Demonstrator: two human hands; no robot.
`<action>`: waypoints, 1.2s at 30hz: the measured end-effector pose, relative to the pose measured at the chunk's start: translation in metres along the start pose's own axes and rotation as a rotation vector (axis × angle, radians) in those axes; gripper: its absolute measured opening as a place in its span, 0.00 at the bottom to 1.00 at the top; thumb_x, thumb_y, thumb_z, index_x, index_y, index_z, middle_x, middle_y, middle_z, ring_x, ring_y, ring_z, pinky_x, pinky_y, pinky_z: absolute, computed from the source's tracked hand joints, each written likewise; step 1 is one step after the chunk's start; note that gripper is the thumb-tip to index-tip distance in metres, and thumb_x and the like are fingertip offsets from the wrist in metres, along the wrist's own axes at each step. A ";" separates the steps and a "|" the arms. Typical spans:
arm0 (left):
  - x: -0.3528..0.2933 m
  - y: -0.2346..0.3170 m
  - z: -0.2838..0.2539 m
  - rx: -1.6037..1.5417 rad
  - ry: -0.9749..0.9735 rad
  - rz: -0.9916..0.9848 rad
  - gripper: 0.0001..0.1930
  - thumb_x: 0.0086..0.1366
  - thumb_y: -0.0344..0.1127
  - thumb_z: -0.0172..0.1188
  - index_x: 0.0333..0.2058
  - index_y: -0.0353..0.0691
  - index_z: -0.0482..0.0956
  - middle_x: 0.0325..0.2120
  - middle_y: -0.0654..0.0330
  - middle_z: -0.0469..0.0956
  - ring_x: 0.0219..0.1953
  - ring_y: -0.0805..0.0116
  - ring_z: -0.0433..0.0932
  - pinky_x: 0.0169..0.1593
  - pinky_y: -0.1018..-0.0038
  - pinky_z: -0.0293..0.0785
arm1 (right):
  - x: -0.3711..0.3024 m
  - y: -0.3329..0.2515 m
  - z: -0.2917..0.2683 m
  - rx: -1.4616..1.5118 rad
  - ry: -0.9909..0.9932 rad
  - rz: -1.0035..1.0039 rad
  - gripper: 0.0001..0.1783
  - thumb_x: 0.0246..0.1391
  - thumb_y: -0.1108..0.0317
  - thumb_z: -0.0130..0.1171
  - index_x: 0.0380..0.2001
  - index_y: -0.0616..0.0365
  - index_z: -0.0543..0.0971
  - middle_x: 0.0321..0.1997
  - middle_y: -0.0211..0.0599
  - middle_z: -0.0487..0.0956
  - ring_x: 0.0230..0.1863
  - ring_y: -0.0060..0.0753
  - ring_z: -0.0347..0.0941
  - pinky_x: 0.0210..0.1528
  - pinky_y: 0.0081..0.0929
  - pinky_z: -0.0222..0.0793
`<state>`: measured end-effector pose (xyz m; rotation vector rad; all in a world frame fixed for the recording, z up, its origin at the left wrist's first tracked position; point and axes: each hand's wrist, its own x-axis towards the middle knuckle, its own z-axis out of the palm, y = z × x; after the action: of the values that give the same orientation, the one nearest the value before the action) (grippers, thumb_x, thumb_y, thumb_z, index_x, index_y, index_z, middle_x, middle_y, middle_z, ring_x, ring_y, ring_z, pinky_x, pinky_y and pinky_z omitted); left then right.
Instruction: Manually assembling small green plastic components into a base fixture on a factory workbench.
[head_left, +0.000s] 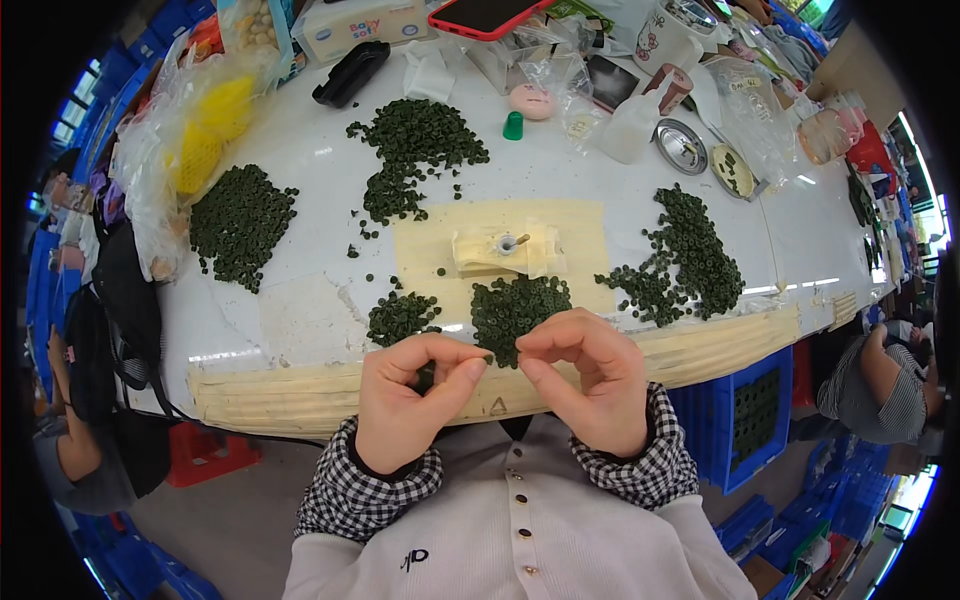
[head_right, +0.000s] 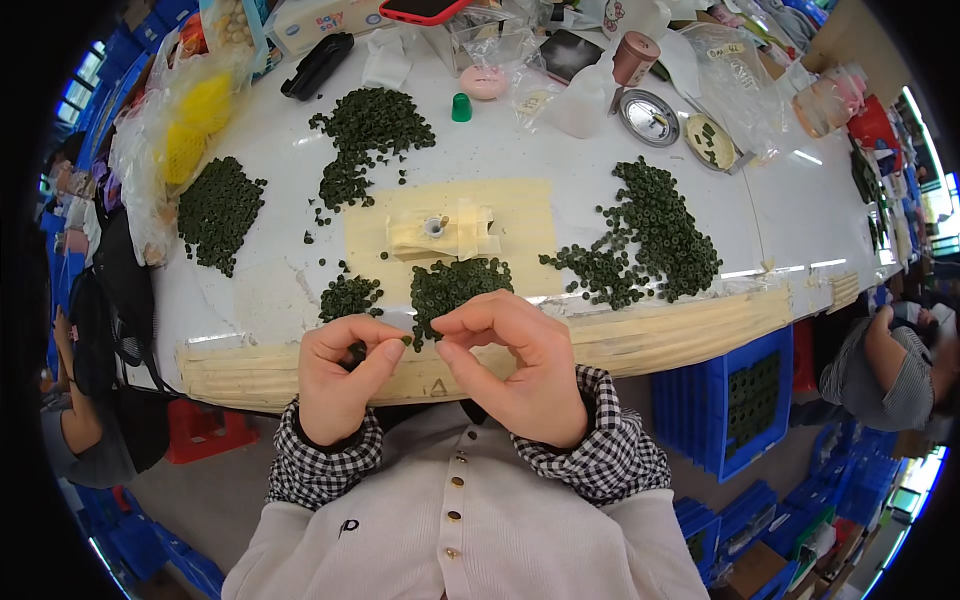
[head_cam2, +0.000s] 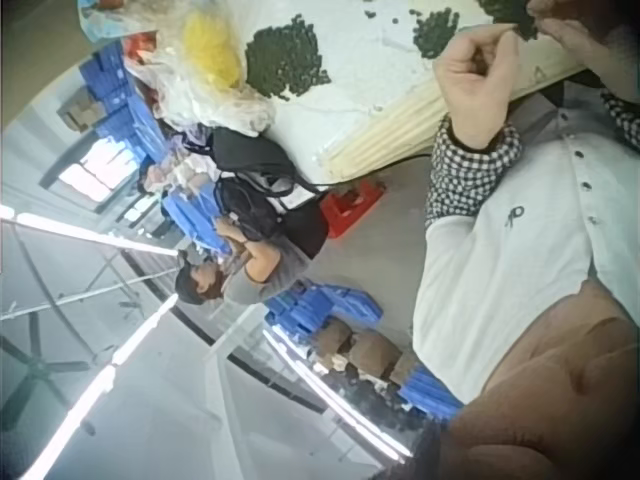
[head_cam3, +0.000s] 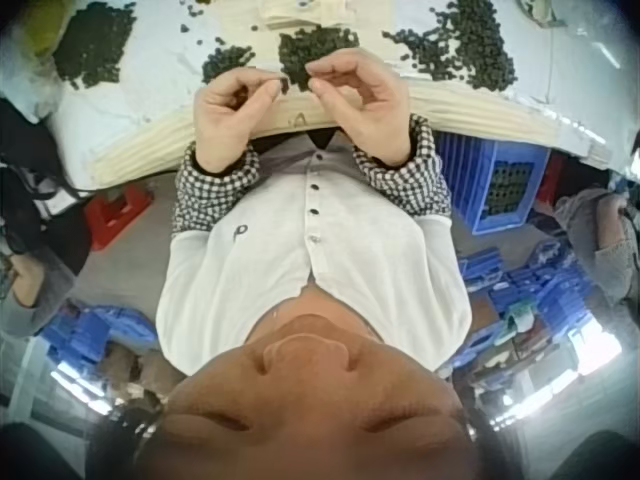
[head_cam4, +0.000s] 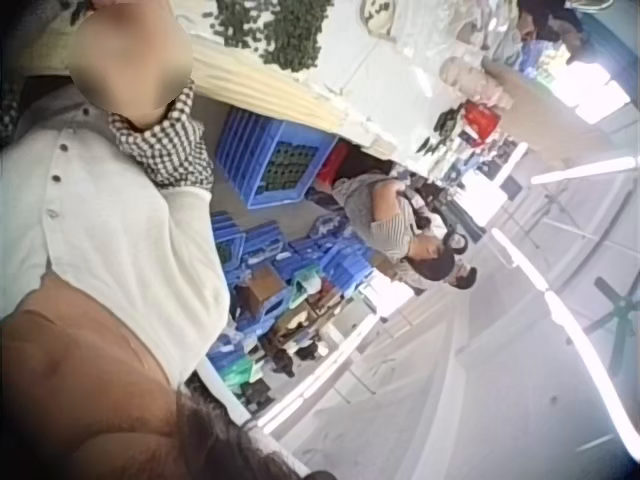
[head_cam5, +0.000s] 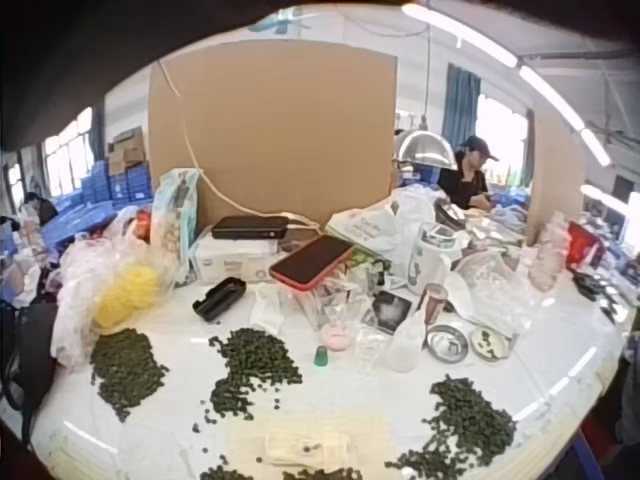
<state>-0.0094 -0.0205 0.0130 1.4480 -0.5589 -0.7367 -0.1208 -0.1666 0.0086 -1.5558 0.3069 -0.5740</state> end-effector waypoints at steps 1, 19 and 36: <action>0.001 0.000 -0.001 0.026 0.076 0.026 0.04 0.57 0.22 0.58 0.32 0.31 0.79 0.16 0.73 0.68 0.19 0.88 0.59 0.23 0.87 0.55 | 0.001 0.000 -0.004 -0.062 0.026 -0.030 0.08 0.45 0.81 0.60 0.32 0.64 0.78 0.30 0.37 0.77 0.31 0.24 0.75 0.35 0.18 0.71; 0.008 0.005 -0.039 -1.049 0.185 -0.269 0.11 0.68 0.27 0.41 0.46 0.35 0.67 0.39 0.56 0.72 0.23 0.81 0.59 0.22 0.86 0.57 | 0.007 0.006 -0.016 -0.947 -0.249 -0.407 0.08 0.39 0.74 0.61 0.27 0.57 0.75 0.28 0.32 0.70 0.32 0.34 0.65 0.36 0.28 0.63; 0.002 0.010 -0.003 -0.993 -0.029 -0.441 0.15 0.71 0.35 0.38 0.50 0.33 0.66 0.22 0.68 0.60 0.21 0.81 0.56 0.22 0.85 0.53 | 0.001 0.014 -0.024 -0.890 -0.114 -0.479 0.15 0.34 0.80 0.57 0.32 0.64 0.78 0.32 0.38 0.76 0.33 0.36 0.71 0.36 0.27 0.70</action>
<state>-0.0043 -0.0203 0.0225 0.6139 0.1451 -1.1627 -0.1310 -0.1882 -0.0052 -2.5505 0.0902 -0.7655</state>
